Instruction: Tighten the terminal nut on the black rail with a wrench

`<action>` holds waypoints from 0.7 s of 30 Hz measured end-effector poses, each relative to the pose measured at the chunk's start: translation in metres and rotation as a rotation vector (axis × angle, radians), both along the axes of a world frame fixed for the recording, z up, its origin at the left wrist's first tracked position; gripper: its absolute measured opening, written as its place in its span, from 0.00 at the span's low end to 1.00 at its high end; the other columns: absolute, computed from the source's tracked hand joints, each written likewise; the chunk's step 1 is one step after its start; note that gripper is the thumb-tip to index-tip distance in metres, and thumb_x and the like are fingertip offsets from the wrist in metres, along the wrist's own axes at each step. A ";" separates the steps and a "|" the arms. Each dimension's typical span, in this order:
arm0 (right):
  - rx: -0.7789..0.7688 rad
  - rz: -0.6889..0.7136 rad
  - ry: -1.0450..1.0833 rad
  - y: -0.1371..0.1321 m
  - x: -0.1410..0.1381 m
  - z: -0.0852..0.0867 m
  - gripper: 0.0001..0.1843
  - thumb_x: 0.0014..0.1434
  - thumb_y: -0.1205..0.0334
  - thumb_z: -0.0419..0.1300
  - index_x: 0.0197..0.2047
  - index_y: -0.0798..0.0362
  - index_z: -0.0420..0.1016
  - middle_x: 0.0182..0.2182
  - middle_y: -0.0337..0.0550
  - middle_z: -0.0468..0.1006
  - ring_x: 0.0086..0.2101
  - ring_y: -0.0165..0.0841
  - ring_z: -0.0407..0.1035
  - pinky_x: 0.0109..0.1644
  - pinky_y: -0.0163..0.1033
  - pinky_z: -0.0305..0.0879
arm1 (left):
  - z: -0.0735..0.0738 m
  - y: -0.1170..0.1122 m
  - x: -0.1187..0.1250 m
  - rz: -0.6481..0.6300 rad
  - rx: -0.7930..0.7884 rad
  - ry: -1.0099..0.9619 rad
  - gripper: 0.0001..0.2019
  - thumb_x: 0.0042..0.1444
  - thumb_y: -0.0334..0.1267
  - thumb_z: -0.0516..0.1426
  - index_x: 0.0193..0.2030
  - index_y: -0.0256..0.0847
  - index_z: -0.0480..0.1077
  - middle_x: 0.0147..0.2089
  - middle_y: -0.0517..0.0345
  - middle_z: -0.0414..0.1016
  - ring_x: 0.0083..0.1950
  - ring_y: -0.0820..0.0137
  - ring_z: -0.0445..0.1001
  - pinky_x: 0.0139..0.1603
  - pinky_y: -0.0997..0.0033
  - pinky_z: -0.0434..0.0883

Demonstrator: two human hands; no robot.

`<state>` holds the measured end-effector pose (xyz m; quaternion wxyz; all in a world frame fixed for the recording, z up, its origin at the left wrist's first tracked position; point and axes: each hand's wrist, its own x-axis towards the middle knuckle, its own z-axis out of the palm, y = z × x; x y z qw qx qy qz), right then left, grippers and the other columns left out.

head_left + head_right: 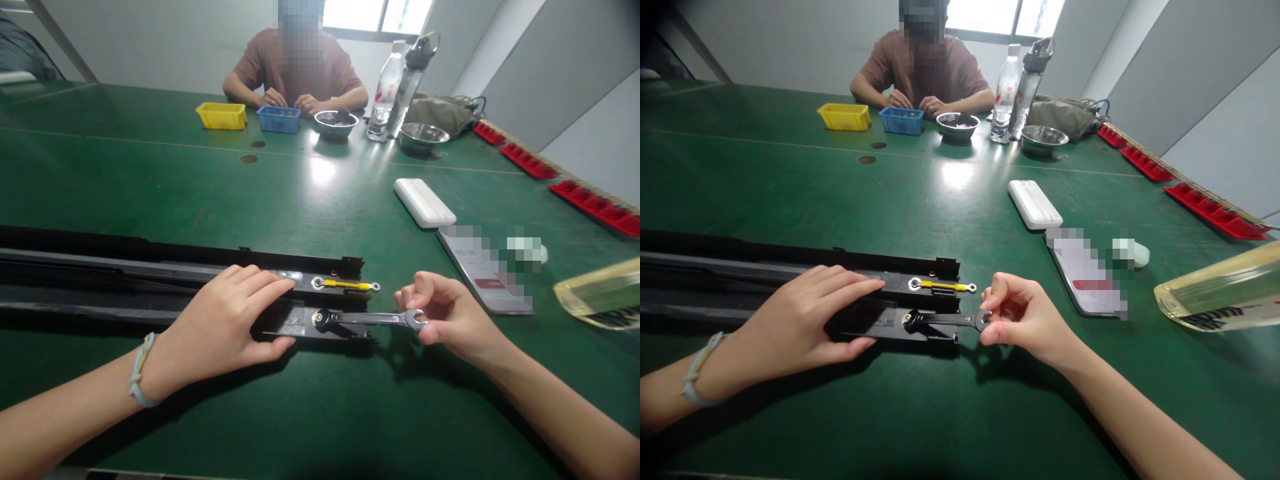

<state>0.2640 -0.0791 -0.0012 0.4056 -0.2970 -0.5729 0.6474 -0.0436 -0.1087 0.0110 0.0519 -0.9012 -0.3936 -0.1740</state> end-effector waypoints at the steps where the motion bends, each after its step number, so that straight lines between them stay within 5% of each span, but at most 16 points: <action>1: -0.005 -0.006 -0.004 0.001 0.000 0.000 0.19 0.41 0.56 0.77 0.26 0.51 0.71 0.18 0.32 0.66 0.20 0.26 0.56 0.23 0.33 0.50 | 0.000 0.001 0.000 0.000 0.001 0.001 0.24 0.55 0.48 0.58 0.54 0.34 0.68 0.47 0.48 0.77 0.45 0.60 0.74 0.46 0.58 0.68; 16: 0.047 -0.112 -0.155 0.011 0.006 -0.008 0.22 0.39 0.49 0.76 0.25 0.51 0.71 0.18 0.35 0.69 0.21 0.29 0.60 0.22 0.34 0.56 | -0.009 0.012 0.002 -0.007 -0.010 0.023 0.24 0.56 0.48 0.57 0.55 0.34 0.67 0.47 0.48 0.76 0.45 0.60 0.73 0.44 0.59 0.69; 21: 0.011 -0.187 -0.200 0.020 0.010 -0.014 0.16 0.45 0.51 0.74 0.29 0.51 0.75 0.18 0.34 0.70 0.16 0.25 0.59 0.18 0.31 0.52 | -0.015 0.020 0.005 -0.008 -0.015 0.025 0.24 0.55 0.48 0.57 0.54 0.33 0.67 0.46 0.47 0.76 0.44 0.58 0.73 0.43 0.57 0.68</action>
